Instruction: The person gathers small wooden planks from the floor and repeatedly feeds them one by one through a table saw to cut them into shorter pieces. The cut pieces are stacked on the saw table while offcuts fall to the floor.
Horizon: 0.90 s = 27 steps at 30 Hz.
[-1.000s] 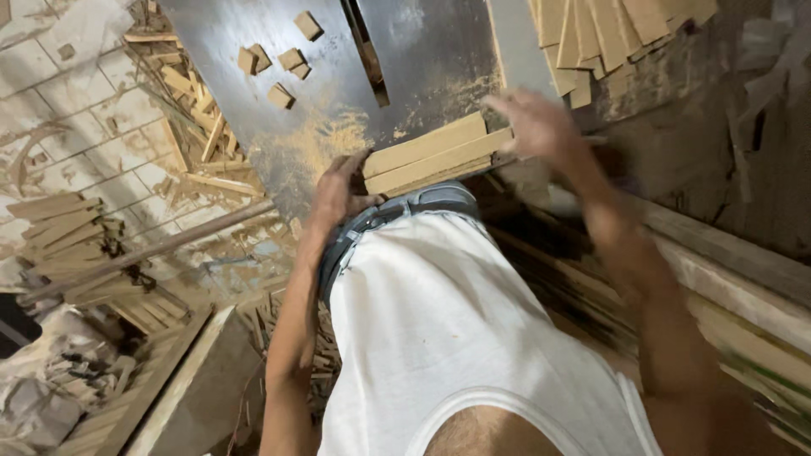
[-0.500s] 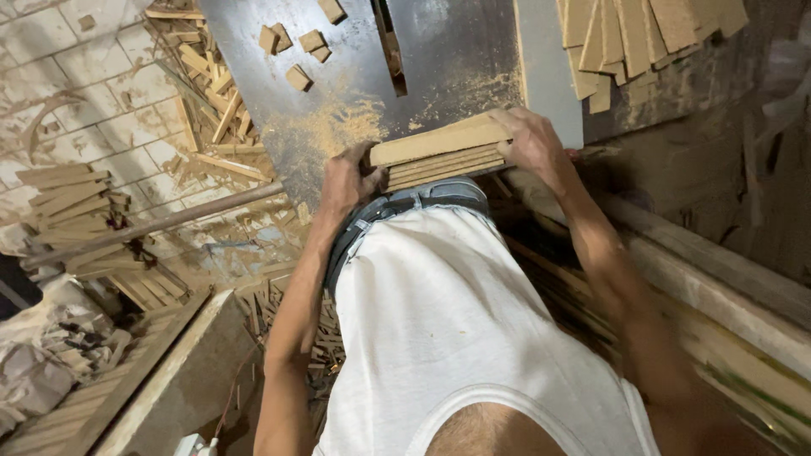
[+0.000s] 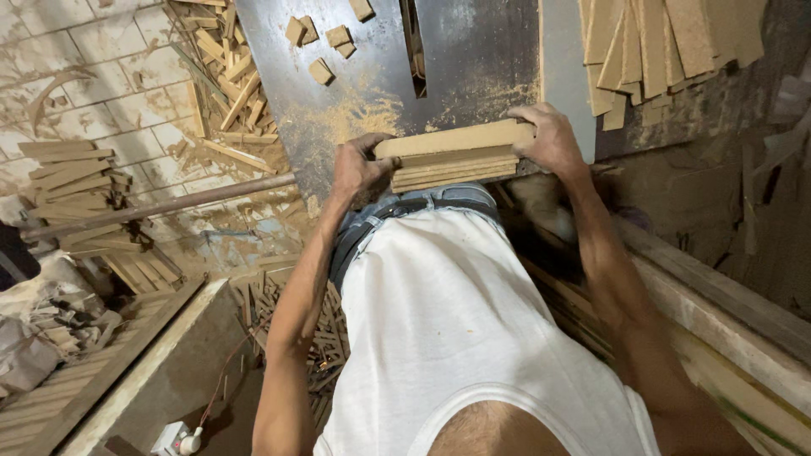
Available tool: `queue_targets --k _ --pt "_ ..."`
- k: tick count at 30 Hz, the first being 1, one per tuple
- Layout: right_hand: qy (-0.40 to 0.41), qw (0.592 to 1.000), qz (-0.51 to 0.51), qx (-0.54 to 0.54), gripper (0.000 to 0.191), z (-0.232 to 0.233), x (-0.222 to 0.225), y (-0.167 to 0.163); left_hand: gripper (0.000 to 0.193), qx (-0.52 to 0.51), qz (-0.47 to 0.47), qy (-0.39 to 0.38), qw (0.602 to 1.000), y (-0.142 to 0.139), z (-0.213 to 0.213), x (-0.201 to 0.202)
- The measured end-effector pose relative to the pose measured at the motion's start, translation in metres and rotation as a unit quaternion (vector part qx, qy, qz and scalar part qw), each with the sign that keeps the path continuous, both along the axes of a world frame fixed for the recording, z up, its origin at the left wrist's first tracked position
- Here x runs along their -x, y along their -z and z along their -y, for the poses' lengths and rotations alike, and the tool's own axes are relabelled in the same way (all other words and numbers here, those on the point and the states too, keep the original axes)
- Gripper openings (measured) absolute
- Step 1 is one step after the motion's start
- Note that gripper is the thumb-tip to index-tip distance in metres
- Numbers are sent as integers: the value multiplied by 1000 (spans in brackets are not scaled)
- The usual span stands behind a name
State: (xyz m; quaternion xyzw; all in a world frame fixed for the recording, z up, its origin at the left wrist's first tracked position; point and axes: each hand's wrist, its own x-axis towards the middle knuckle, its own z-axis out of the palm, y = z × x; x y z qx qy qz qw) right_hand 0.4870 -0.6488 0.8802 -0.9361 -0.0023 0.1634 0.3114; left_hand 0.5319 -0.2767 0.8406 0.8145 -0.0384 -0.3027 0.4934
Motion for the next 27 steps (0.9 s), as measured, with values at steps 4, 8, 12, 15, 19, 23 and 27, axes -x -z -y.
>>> queue_targets --k 4,8,12,15,19,23,27 --pt "47 999 -19 -4 51 2 -5 -11 38 -5 -12 -2 1000 1 3 -2" --pt "46 999 -19 -16 46 -1 -6 -10 33 33 44 -13 998 11 -1 -3" --pt "-10 999 0 48 44 -11 -2 2 32 -23 4 -56 998 15 -17 -2" --pt "8 998 40 53 42 -17 3 12 37 -26 19 -47 998 8 -22 1" --pt "76 994 -42 71 44 -19 0 21 35 -15 -107 -56 993 1 -10 -2" --pt "98 986 -87 107 48 -23 1 23 28 -28 -87 -20 996 2 -3 -11" --pt "161 978 -66 111 57 -29 6 20 13 -18 -164 -68 984 9 -3 -9"
